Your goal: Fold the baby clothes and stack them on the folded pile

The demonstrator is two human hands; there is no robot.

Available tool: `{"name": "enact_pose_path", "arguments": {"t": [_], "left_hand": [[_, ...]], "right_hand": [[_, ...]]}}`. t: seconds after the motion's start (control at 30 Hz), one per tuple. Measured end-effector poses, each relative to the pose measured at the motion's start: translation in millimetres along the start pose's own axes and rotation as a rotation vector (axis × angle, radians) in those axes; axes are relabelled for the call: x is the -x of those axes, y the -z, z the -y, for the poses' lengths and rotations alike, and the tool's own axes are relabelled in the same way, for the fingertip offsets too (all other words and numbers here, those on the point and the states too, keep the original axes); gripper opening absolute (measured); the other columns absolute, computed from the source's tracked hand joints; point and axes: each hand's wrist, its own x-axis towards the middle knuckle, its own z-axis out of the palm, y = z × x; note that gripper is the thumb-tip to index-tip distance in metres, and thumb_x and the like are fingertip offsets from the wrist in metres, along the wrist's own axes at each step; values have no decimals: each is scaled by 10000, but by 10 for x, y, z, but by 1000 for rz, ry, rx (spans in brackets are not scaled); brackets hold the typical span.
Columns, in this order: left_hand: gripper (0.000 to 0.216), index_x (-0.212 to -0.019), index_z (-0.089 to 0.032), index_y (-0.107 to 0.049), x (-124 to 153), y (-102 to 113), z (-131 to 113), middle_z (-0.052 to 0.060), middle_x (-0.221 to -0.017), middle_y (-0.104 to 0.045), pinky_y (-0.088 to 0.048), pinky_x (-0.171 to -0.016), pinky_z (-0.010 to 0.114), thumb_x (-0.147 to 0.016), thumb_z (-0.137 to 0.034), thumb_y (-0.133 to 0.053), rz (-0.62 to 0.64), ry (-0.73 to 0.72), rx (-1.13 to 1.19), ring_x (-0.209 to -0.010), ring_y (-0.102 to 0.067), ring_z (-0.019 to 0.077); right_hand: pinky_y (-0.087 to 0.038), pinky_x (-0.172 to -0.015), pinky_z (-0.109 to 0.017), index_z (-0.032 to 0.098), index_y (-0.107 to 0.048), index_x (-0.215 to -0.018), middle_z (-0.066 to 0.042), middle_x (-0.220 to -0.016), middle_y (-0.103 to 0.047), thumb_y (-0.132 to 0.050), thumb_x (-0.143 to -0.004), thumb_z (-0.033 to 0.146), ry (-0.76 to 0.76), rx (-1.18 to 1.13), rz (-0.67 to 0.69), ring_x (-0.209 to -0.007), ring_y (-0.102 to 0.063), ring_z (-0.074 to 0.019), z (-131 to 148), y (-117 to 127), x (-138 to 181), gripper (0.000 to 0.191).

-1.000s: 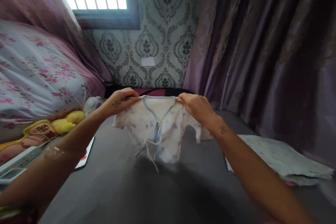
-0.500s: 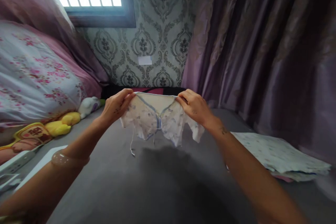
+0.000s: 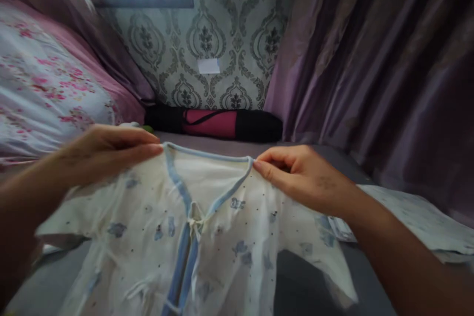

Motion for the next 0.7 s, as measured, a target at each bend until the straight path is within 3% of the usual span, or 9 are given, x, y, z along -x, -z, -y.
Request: {"name": "enact_pose_path", "arguments": {"t": [0.07, 0.13, 0.23, 0.33, 0.53, 0.7], "left_hand": [[323, -817, -202, -693, -140, -283, 377, -19, -604, -580, -344, -409, 192, -823, -497, -563, 186, 50, 8, -491, -483, 100], [376, -819, -186, -682, -253, -657, 810, -13, -616, -586, -353, -447, 193, -854, -512, -497, 296, 80, 1, -526, -501, 107], [398, -812, -186, -672, -389, -1221, 1405, -8, -613, -596, -351, -496, 195, -871, -513, -453, 316, 113, -150, -571, -533, 123], [370, -900, -210, -650, -530, -1602, 1789, 19, -727, -659, -376, -569, 212, -917, -467, -385, 314, 101, -342, -676, -601, 154], [406, -1004, -211, -580, -873, -1798, 2068, 91, -914, -683, -395, -643, 258, -972, -454, -256, 326, 42, -666, -817, -649, 212], [408, -1012, -199, -563, -1220, -1782, 2210, 107, -967, -661, -404, -714, 282, -977, -462, -253, 301, 18, -699, -848, -641, 217]], "right_hand": [[-446, -496, -239, 218, -715, -927, -24, -760, -699, -503, -884, 487, -41, -17, 111, -623, -619, -163, -336, -241, -152, 345], [-439, -537, -239, 201, -708, -894, -16, -747, -689, -471, -899, 470, -68, 20, 176, -654, -619, -162, -766, -555, -296, 359], [-428, -627, -249, 183, -683, -893, -39, -816, -697, -426, -931, 395, -94, 192, 191, -746, -632, -172, -1393, -1031, -462, 335], [-406, -679, -269, 218, -626, -971, -62, -933, -702, -345, -976, 380, -172, 475, 224, -860, -651, -203, -1784, -1350, -597, 324], [-388, -693, -280, 225, -534, -1065, -87, -1066, -686, -247, -1009, 371, -174, 793, 292, -933, -661, -231, -2026, -1460, -980, 327], [-389, -685, -297, 208, -517, -1101, -102, -1035, -689, -233, -1011, 369, -116, 865, 308, -907, -667, -255, -2203, -1425, -1326, 339]]}}
